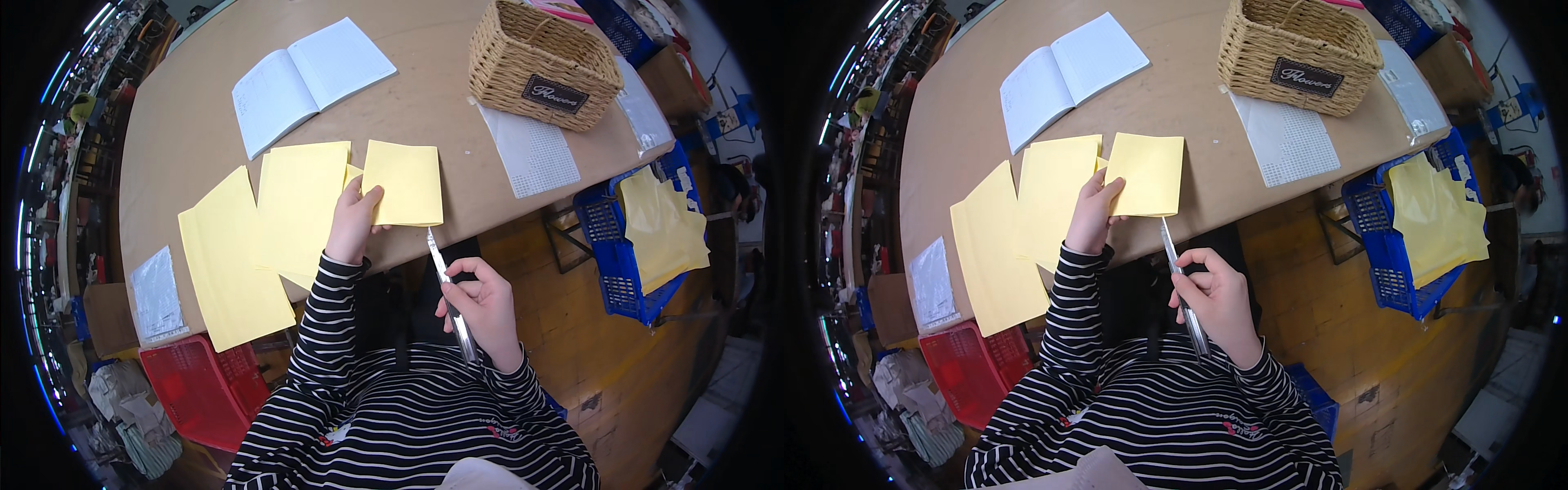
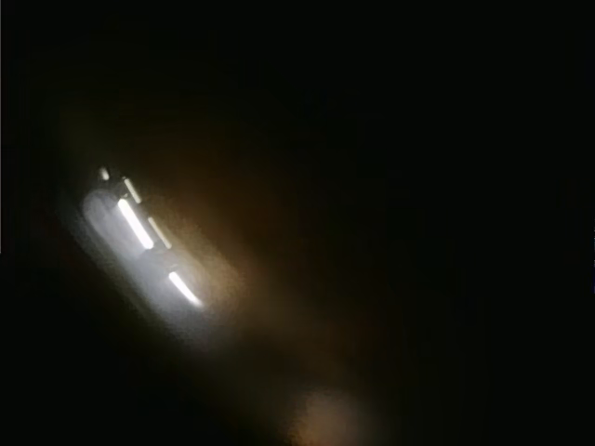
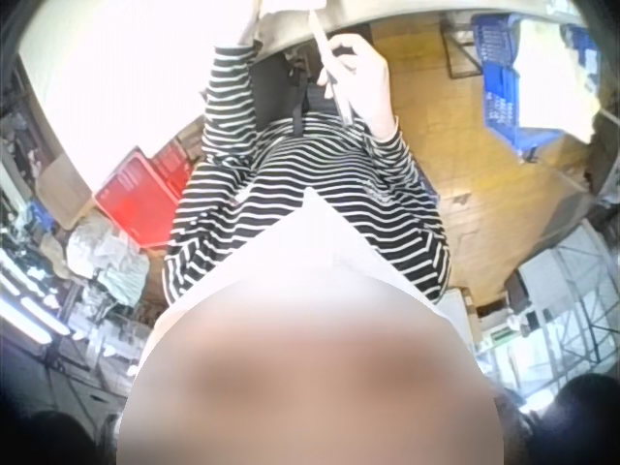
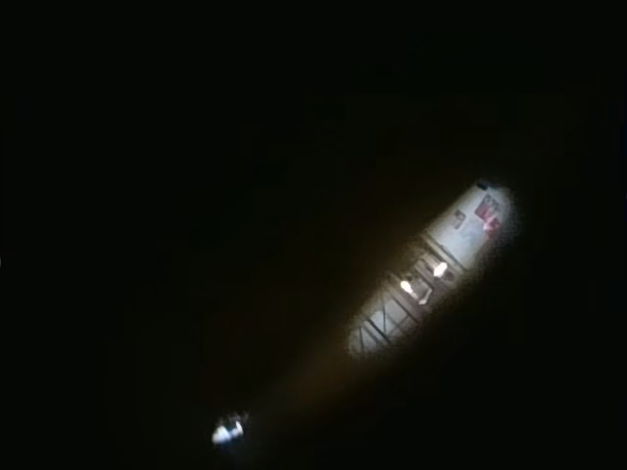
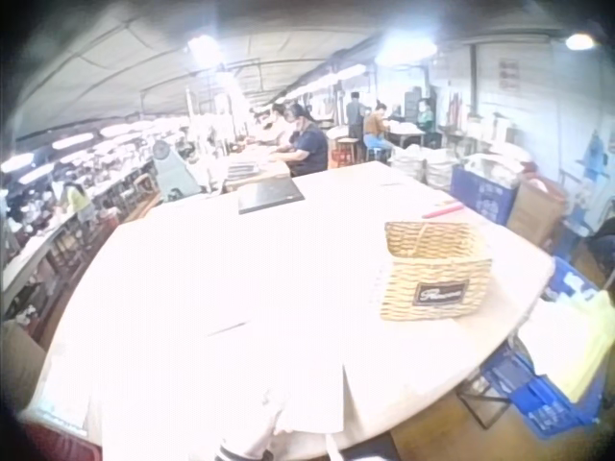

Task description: The person repeatedly folds yellow paper sheets and cuts them with a utility knife on a table. The person stacks the cut pieces and continues cutting additional sheets into smaller sizes.

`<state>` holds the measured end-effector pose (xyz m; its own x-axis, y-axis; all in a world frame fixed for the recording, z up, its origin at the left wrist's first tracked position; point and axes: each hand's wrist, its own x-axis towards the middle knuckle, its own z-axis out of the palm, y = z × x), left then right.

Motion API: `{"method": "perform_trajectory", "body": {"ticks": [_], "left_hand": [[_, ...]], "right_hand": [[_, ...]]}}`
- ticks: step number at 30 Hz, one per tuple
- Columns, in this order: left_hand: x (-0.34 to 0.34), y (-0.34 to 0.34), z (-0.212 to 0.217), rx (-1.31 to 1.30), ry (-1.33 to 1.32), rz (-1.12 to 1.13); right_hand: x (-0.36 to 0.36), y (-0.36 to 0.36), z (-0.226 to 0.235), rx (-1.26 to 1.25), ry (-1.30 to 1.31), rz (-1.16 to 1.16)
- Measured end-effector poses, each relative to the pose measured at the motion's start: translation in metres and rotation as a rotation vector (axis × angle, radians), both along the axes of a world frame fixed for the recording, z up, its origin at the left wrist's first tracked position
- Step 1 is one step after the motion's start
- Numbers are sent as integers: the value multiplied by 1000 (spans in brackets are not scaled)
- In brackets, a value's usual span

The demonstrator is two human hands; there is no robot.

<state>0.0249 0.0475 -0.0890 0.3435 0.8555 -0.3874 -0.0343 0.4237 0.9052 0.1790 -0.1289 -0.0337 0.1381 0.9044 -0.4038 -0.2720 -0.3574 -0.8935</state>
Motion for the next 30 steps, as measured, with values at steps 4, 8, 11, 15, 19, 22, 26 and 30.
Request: {"method": "perform_trajectory", "body": {"ticks": [4, 8, 11, 15, 19, 22, 26, 30], "left_hand": [[1, -1, 2, -2, 17, 7], [1, -3, 3, 38, 40, 3], [0, -7, -5, 92, 62, 11], [1, -7, -26, 344, 202, 1], [-5, -14, -29, 753, 943, -155], [2, -22, -18, 983, 919, -66], [36, -12, -17, 956, 595, -230], [69, 8, -45, 1202, 1077, -315]], "right_hand": [[2, 3, -4, -1, 34, -16], [3, 3, -6, -23, 52, -28], [5, 2, -13, -32, 55, -48], [8, 4, -36, -34, 60, -72], [3, 4, -70, -28, 33, -31], [-4, -1, -87, 13, -34, -19], [-9, -3, -94, 46, -78, -45], [-9, -8, -89, 24, -248, -68]]}}
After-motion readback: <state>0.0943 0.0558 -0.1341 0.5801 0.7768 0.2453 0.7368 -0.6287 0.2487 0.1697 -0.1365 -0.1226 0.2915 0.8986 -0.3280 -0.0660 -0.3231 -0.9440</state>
